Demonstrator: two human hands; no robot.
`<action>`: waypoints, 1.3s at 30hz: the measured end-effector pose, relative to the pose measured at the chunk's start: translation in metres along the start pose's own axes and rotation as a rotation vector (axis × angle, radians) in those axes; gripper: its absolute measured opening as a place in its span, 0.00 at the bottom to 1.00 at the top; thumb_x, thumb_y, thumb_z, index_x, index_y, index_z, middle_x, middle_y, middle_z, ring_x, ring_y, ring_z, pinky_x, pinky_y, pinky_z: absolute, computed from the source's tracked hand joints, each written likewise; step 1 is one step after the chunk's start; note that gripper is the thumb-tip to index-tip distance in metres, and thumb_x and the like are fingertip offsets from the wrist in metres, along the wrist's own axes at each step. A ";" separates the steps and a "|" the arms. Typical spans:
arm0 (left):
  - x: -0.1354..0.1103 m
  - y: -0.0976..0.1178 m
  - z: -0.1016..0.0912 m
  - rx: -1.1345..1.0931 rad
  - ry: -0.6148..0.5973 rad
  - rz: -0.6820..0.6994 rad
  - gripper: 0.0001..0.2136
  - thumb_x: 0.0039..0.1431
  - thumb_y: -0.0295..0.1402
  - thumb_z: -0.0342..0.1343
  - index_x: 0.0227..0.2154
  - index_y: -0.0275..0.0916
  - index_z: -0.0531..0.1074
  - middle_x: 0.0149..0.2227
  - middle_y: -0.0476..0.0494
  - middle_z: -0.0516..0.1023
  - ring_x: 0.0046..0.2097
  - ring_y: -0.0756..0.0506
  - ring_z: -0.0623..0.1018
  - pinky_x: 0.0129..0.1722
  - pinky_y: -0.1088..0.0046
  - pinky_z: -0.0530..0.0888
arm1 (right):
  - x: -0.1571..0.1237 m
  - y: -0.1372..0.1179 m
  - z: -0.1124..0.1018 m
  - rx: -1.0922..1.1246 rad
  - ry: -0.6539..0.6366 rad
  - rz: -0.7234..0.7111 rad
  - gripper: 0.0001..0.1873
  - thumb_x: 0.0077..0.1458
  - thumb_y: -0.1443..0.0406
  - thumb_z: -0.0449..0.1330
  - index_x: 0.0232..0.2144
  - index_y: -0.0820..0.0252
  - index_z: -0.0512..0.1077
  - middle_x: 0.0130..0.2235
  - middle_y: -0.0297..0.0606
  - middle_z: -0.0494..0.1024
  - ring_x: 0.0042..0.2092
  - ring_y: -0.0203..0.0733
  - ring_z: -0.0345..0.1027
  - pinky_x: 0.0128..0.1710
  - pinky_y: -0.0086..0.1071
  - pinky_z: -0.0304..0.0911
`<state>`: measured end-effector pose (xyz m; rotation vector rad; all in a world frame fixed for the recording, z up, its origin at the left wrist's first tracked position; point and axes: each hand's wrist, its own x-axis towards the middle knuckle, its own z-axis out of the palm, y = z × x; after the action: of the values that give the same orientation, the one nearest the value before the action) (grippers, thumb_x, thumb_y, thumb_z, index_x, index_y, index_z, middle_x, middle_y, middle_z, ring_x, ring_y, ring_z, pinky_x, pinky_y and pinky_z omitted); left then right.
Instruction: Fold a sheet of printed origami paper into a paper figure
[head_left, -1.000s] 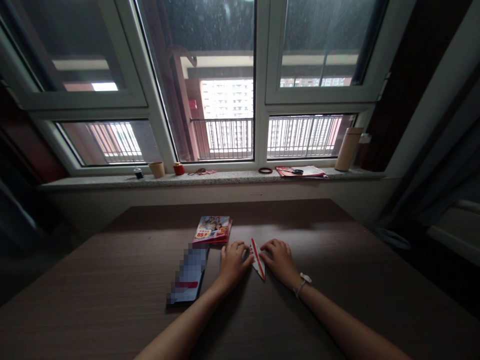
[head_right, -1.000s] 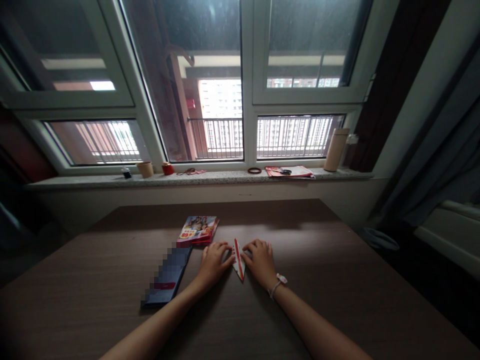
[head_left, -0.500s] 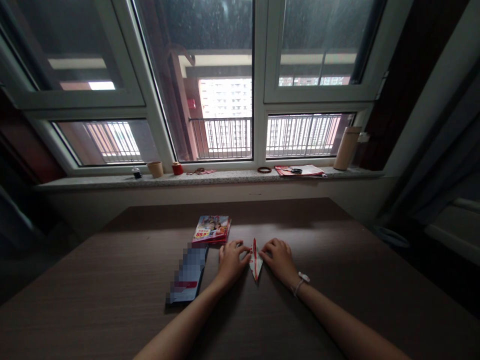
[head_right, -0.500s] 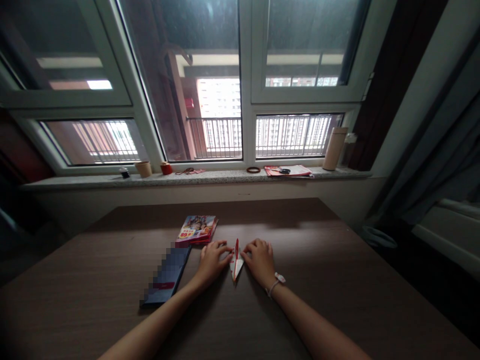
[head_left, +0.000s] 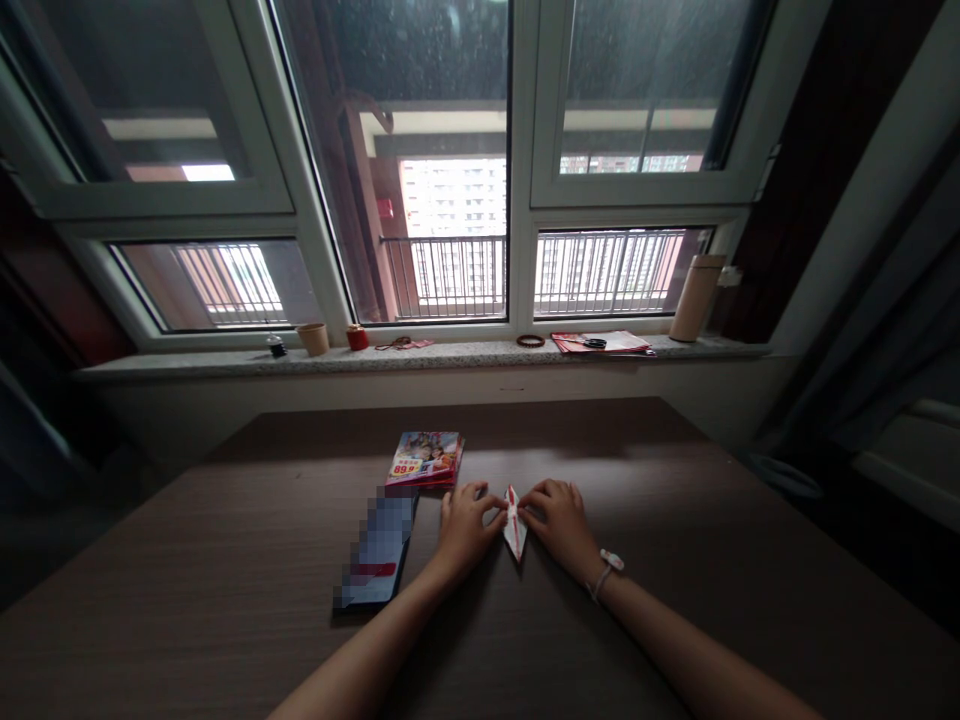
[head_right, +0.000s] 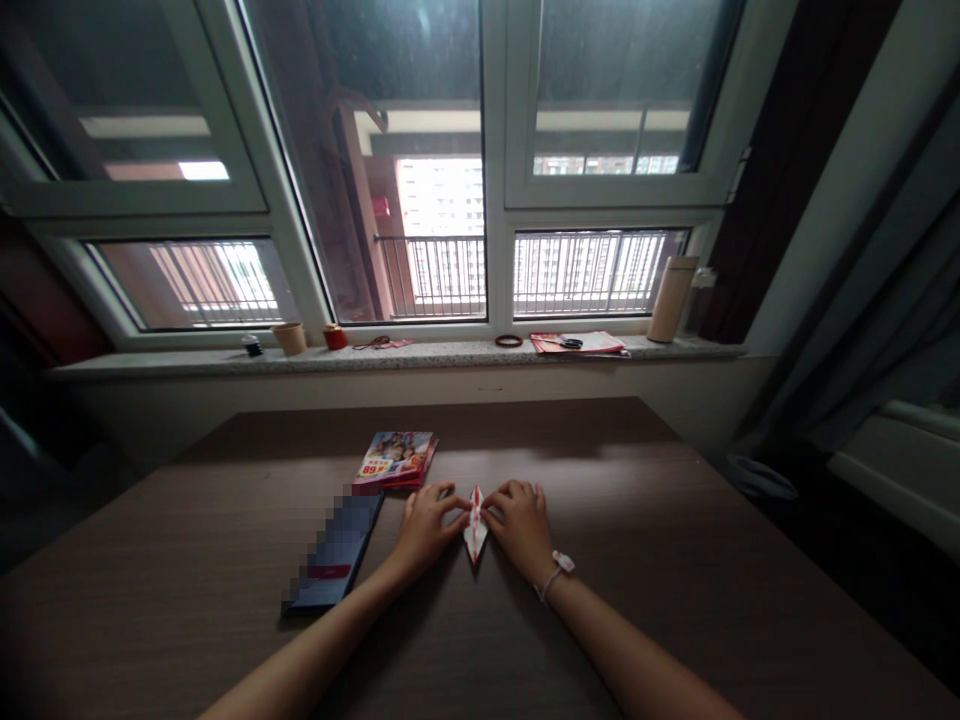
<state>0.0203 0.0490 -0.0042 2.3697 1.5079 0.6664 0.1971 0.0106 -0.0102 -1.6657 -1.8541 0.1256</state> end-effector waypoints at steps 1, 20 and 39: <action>0.000 0.000 0.000 -0.001 0.003 0.005 0.07 0.57 0.39 0.57 0.38 0.53 0.78 0.53 0.45 0.71 0.59 0.39 0.66 0.59 0.49 0.55 | 0.000 -0.001 -0.001 0.003 0.006 -0.016 0.06 0.57 0.59 0.59 0.34 0.48 0.77 0.40 0.35 0.74 0.48 0.44 0.63 0.60 0.49 0.43; -0.009 -0.008 -0.011 0.013 -0.150 0.169 0.12 0.58 0.38 0.58 0.45 0.54 0.76 0.58 0.47 0.70 0.62 0.35 0.62 0.61 0.38 0.51 | -0.009 0.000 -0.008 0.002 -0.070 -0.258 0.09 0.61 0.63 0.55 0.38 0.48 0.76 0.42 0.33 0.79 0.53 0.43 0.65 0.64 0.57 0.28; -0.014 -0.006 -0.010 0.057 -0.071 0.224 0.08 0.57 0.35 0.58 0.40 0.50 0.79 0.56 0.44 0.72 0.59 0.36 0.66 0.59 0.36 0.55 | -0.013 -0.002 -0.009 -0.137 -0.065 -0.333 0.08 0.61 0.62 0.57 0.40 0.44 0.76 0.44 0.31 0.76 0.56 0.43 0.60 0.64 0.59 0.28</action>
<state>0.0057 0.0390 -0.0018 2.6016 1.2609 0.5857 0.2000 -0.0044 -0.0071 -1.4286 -2.2036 -0.0897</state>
